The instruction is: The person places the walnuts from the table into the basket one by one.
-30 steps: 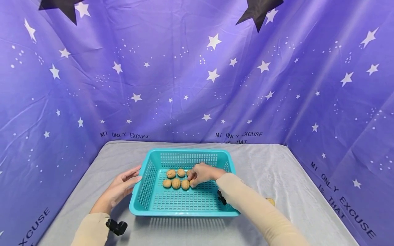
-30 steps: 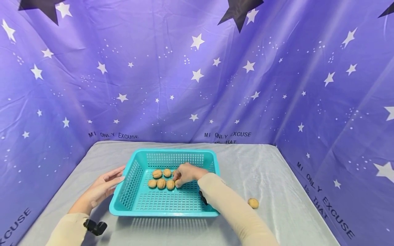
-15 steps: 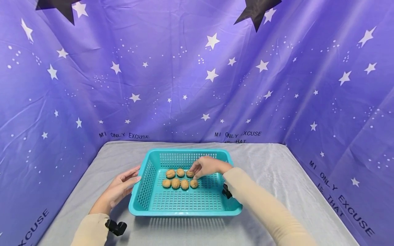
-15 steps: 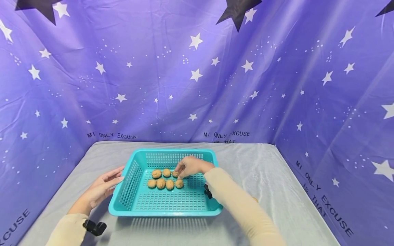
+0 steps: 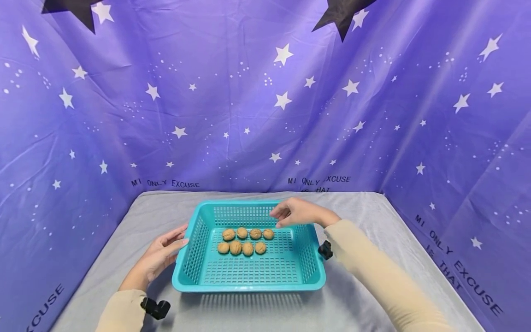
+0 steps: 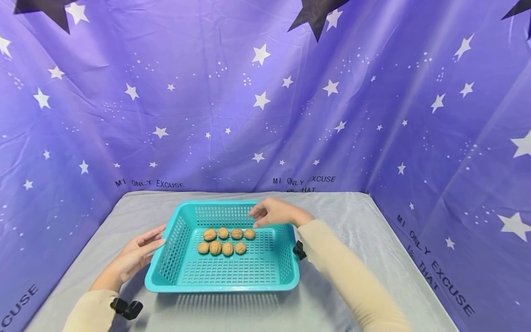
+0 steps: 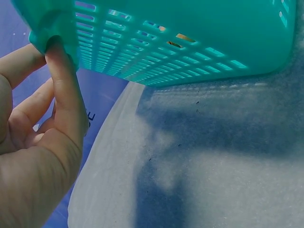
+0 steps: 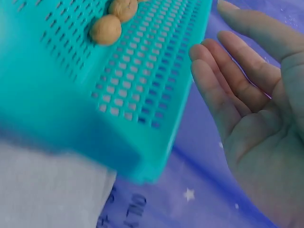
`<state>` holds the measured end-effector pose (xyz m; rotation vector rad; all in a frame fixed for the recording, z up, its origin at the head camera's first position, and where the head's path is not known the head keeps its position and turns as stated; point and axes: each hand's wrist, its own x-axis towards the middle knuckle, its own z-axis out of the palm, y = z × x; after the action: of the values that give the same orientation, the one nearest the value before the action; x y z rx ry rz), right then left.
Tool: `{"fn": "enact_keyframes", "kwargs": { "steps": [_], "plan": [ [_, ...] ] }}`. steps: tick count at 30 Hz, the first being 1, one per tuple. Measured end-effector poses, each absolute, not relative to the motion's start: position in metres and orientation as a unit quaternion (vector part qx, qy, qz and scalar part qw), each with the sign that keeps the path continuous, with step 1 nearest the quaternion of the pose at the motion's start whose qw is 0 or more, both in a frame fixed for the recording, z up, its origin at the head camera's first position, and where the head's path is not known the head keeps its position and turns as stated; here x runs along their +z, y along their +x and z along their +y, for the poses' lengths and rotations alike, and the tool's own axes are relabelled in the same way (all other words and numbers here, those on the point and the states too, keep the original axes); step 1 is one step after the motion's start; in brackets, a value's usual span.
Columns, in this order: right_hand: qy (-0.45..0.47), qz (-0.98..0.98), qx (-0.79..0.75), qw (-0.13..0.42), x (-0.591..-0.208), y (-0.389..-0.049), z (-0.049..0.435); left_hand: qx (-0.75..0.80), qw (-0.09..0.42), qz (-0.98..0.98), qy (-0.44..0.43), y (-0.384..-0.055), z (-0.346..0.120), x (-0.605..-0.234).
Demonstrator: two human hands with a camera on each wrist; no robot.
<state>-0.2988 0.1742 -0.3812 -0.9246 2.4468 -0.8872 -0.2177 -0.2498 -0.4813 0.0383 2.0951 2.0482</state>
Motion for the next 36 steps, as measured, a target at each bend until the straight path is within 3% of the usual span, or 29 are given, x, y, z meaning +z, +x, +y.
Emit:
{"fn": "enact_keyframes", "kwargs": {
  "steps": [12, 25, 36],
  "plan": [
    [-0.295, 0.883, -0.338, 0.141, -0.369, -0.285, 0.245, 0.698, 0.107, 0.708, 0.019, -0.217, -0.253, -0.481],
    [-0.257, 0.900, -0.332, 0.116, -0.402, -0.255, 0.326, 0.701, 0.105, 0.705, 0.020, -0.217, -0.252, -0.480],
    [-0.204, 0.876, -0.392, 0.192, -0.450, -0.219, 0.374, 0.696, 0.109, 0.709, 0.018, -0.218, -0.252, -0.482]
  ]
}}
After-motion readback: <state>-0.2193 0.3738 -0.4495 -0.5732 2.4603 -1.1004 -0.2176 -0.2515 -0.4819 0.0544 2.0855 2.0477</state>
